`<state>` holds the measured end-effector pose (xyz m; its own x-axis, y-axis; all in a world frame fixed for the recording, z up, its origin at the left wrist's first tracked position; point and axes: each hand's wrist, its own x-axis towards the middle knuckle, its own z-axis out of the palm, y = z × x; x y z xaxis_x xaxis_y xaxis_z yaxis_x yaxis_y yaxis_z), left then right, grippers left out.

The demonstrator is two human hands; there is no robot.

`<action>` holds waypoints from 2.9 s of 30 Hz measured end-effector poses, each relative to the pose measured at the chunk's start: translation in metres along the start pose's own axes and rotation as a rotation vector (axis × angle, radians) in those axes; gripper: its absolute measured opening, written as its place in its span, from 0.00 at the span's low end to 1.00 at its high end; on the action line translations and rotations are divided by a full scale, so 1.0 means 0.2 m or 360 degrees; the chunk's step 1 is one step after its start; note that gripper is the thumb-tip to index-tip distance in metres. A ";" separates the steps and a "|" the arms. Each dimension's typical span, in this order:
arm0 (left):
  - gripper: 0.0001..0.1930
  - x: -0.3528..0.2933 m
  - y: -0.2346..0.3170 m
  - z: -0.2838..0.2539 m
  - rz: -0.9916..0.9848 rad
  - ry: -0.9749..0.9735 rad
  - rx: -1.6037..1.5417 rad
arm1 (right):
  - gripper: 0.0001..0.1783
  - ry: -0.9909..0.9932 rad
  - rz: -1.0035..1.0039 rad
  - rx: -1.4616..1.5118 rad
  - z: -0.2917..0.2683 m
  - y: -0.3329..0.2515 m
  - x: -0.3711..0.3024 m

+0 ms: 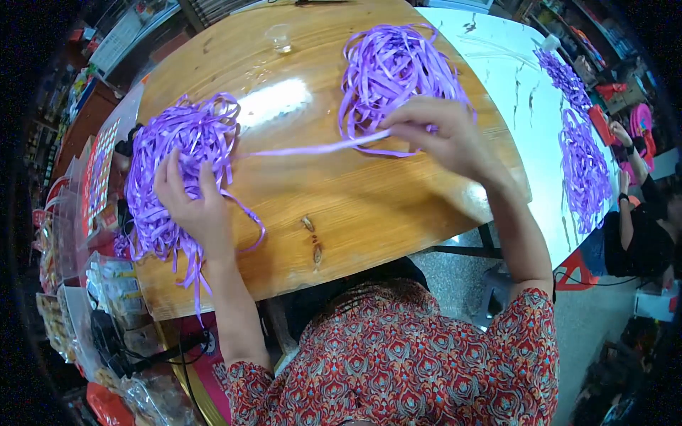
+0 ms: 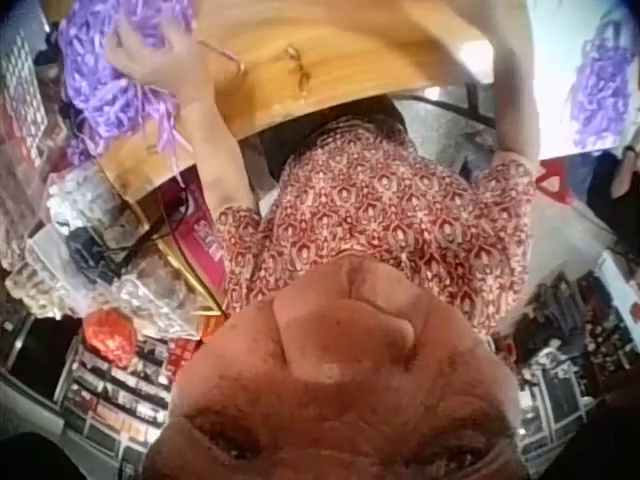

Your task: The person picks up a purple ribbon from a pile and ties a series of knots along its length by hand. They repeat this process for multiple ribbons, setting each one aside on the wooden table after finishing.

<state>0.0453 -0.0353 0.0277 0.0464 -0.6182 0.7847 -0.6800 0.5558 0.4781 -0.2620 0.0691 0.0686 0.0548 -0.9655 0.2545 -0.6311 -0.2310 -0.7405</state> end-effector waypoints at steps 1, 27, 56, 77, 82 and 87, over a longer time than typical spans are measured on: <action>0.16 -0.01 0.07 0.02 0.0136 0.0002 -0.0061 | 0.10 -0.0005 -0.0259 -0.0124 0.06 -0.01 0.01; 0.04 -0.13 0.21 0.09 -0.1377 -0.0846 -0.1721 | 0.13 0.0231 -0.0417 0.0200 0.28 -0.02 0.21; 0.02 -0.18 0.22 0.13 -0.0549 -0.0790 -0.1255 | 0.06 -0.0319 -0.0438 0.0089 0.38 -0.11 0.15; 0.03 -0.15 0.18 0.12 -0.1301 -0.0622 -0.1618 | 0.09 0.0661 -0.1157 -0.0893 0.29 0.25 1.38; 0.04 -0.13 0.19 0.09 -0.1458 -0.0709 -0.1655 | 0.07 0.0234 -0.0198 -0.1273 0.35 0.25 1.63; 0.04 -0.12 0.17 0.08 -0.1595 -0.0702 -0.1826 | 0.12 -0.0213 -0.0210 -0.1190 0.37 0.27 1.72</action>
<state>0.0094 -0.0109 0.0187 -0.2282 -0.9692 -0.0922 0.3944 -0.1786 0.9014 -0.2200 -0.2838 0.0703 0.2288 -0.9529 0.1989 -0.9653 -0.2485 -0.0799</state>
